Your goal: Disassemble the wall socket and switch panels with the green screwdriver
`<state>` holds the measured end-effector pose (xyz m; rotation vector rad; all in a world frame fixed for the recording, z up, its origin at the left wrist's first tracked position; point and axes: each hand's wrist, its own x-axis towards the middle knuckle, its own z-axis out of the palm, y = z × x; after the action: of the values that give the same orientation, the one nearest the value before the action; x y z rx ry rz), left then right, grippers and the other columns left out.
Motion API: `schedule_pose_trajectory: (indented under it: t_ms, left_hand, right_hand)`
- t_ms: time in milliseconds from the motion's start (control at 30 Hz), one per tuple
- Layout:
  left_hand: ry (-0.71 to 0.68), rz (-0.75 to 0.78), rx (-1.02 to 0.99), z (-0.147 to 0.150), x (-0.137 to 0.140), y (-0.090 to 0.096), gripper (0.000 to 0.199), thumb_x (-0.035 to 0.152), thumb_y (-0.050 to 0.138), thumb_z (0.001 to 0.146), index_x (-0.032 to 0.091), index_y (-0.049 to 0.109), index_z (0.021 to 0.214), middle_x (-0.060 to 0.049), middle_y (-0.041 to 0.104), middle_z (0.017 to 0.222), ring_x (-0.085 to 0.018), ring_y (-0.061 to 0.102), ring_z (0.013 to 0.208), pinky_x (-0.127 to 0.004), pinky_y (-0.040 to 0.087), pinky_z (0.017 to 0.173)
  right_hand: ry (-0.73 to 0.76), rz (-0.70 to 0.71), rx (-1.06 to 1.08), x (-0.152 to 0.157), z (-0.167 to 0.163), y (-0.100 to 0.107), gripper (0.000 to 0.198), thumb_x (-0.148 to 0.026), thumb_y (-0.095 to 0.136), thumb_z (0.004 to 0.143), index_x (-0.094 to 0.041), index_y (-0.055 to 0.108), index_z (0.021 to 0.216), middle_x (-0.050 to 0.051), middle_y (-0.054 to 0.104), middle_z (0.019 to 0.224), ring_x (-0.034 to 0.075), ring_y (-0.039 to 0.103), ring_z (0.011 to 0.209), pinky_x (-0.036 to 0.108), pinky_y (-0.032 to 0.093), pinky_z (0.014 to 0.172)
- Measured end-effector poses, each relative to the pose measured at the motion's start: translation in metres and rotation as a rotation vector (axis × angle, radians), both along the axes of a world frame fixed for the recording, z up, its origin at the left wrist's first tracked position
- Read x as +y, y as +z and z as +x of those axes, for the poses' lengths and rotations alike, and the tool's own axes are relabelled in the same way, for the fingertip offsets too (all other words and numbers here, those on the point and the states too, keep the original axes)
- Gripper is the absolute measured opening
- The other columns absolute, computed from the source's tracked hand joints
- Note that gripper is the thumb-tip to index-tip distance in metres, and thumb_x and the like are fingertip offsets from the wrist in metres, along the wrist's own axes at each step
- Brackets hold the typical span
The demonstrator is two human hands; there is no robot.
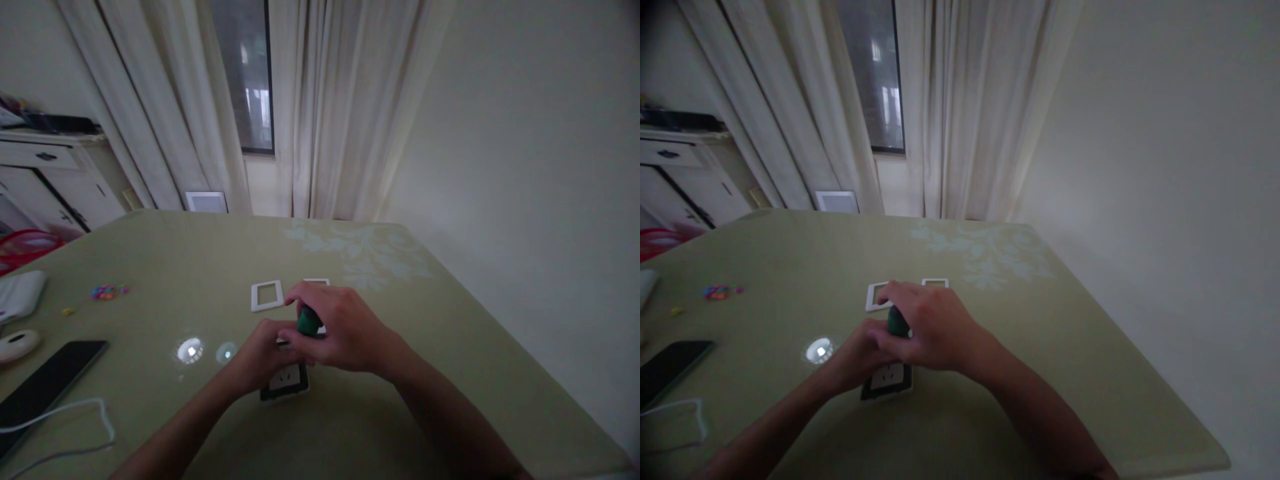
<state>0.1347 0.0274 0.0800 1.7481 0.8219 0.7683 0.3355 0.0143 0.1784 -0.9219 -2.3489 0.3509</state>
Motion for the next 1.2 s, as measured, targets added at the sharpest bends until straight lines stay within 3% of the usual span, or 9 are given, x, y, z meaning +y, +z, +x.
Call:
schedule_pose_trajectory:
  t_ms: [100, 233, 433, 567, 700, 867, 1000, 1200]
  left_hand:
    - [0.012, -0.005, -0.030, 0.001, 0.002, -0.003, 0.029, 0.043, 0.084, 0.087, 0.016, 0.074, 0.084, -0.001, 0.074, 0.080, -0.018, 0.063, 0.073, -0.026, 0.052, 0.067]
    - [-0.030, 0.036, -0.033, -0.006, 0.001, -0.004, 0.024, 0.041, 0.075, 0.095, 0.018, 0.077, 0.088, -0.003, 0.079, 0.087, -0.019, 0.067, 0.079, -0.027, 0.054, 0.071]
    - [0.100, 0.054, 0.027, -0.006, -0.002, -0.004, 0.032, 0.046, 0.081, 0.088, 0.017, 0.073, 0.078, -0.002, 0.075, 0.078, -0.020, 0.066, 0.076, -0.028, 0.052, 0.069]
    - [0.099, 0.081, 0.040, -0.027, 0.002, -0.008, 0.023, 0.041, 0.080, 0.090, 0.020, 0.074, 0.098, -0.004, 0.078, 0.099, -0.023, 0.068, 0.093, -0.029, 0.054, 0.076]
    - [0.122, 0.071, 0.177, -0.060, 0.012, -0.020, 0.032, 0.041, 0.073, 0.097, 0.023, 0.074, 0.123, -0.007, 0.077, 0.117, -0.020, 0.067, 0.090, -0.029, 0.051, 0.074]
    - [-0.043, -0.088, 0.134, -0.064, 0.016, -0.039, 0.032, 0.046, 0.071, 0.097, 0.017, 0.077, 0.110, -0.005, 0.079, 0.096, -0.020, 0.071, 0.083, -0.030, 0.054, 0.074]
    - [-0.037, -0.104, 0.074, -0.053, 0.013, -0.044, 0.030, 0.046, 0.072, 0.096, 0.017, 0.077, 0.103, -0.005, 0.079, 0.096, -0.022, 0.072, 0.087, -0.034, 0.058, 0.079]
    - [-0.025, -0.130, 0.051, -0.051, 0.011, -0.043, 0.029, 0.044, 0.073, 0.096, 0.016, 0.076, 0.101, -0.007, 0.080, 0.096, -0.024, 0.073, 0.089, -0.036, 0.058, 0.081]
  right_hand:
    - [0.017, -0.008, 0.016, 0.000, 0.001, -0.001, 0.030, -0.038, 0.077, 0.098, -0.023, 0.065, 0.120, 0.002, 0.075, 0.101, 0.019, 0.067, 0.086, 0.031, 0.045, 0.077]
    - [0.008, -0.022, 0.045, 0.001, 0.002, -0.002, 0.031, -0.034, 0.076, 0.098, -0.022, 0.064, 0.123, 0.003, 0.075, 0.102, 0.019, 0.067, 0.086, 0.030, 0.046, 0.077]
    - [0.034, -0.072, 0.062, 0.002, -0.005, -0.008, 0.036, -0.035, 0.072, 0.101, -0.021, 0.061, 0.133, 0.002, 0.076, 0.097, 0.019, 0.069, 0.083, 0.029, 0.047, 0.077]
    - [-0.001, -0.015, 0.090, 0.001, -0.005, -0.008, 0.030, -0.035, 0.067, 0.104, -0.022, 0.061, 0.131, 0.005, 0.077, 0.105, 0.018, 0.070, 0.086, 0.029, 0.049, 0.078]
    - [-0.099, 0.024, 0.255, -0.001, -0.006, -0.007, 0.024, -0.038, 0.067, 0.104, -0.022, 0.062, 0.123, -0.001, 0.071, 0.088, 0.014, 0.064, 0.070, 0.026, 0.048, 0.071]
    - [-0.011, -0.037, 0.275, 0.000, -0.020, -0.020, 0.025, -0.037, 0.066, 0.104, -0.022, 0.061, 0.124, 0.001, 0.071, 0.094, 0.014, 0.066, 0.077, 0.026, 0.050, 0.074]
    - [0.026, -0.058, 0.229, 0.002, -0.028, -0.030, 0.025, -0.036, 0.064, 0.105, -0.022, 0.061, 0.125, 0.001, 0.071, 0.095, 0.014, 0.065, 0.076, 0.026, 0.049, 0.074]
    - [0.034, -0.041, 0.227, -0.001, -0.026, -0.027, 0.025, -0.035, 0.064, 0.105, -0.021, 0.061, 0.126, 0.001, 0.069, 0.093, 0.014, 0.065, 0.077, 0.027, 0.049, 0.076]
